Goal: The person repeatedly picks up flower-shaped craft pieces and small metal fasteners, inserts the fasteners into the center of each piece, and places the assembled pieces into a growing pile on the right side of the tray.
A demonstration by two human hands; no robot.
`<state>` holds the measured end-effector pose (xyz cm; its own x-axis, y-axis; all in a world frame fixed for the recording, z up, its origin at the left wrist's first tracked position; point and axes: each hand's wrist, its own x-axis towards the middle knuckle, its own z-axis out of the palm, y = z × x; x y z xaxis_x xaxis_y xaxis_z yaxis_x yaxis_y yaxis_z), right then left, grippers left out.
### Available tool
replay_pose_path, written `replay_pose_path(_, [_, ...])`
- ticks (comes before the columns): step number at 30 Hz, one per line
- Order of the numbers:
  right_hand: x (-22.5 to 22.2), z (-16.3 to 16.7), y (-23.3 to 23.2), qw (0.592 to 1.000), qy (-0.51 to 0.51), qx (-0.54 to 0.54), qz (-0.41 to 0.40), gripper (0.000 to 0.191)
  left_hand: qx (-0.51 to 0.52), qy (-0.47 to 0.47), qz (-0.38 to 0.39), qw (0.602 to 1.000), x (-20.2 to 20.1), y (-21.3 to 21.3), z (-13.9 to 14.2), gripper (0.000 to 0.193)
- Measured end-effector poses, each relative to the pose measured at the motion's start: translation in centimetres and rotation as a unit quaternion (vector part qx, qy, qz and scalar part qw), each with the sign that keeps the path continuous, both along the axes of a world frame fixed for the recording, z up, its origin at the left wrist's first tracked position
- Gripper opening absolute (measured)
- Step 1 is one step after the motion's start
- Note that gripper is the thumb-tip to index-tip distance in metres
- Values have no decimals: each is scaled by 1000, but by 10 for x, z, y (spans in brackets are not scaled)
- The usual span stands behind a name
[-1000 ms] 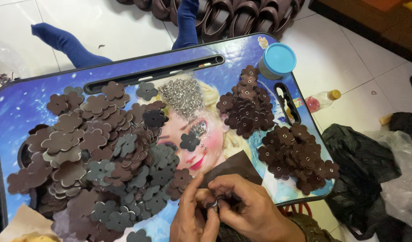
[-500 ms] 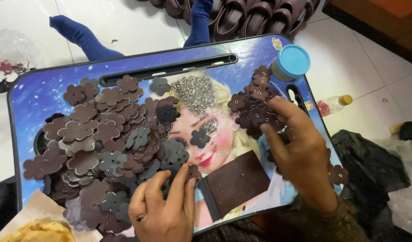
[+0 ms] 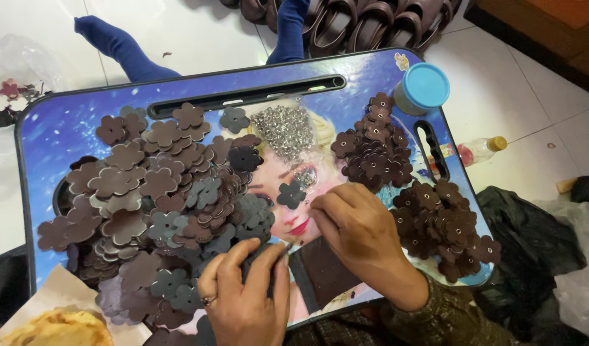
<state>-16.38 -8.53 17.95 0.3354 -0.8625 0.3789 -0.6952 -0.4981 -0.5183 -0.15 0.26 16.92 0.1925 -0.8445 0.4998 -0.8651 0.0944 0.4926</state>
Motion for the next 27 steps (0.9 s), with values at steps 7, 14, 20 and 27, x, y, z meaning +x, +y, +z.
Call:
replay_pose_path(7, [-26,-2,32,901,-294,319,-20,14,198,331,71,920,-6,16,1,28])
replay_pose_path(14, [-42,-20,57,823,-378,425,-7,18,249,564,29,787,-14,21,-22,40])
replay_pose_path(20, [-47,-31,64,772,-448,449,-27,19,236,591,-42,770,-16,22,-30,43])
replay_pose_path(27, [-43,-25,64,843,-395,365,18,16,284,599,-12,749,-19,23,-32,42])
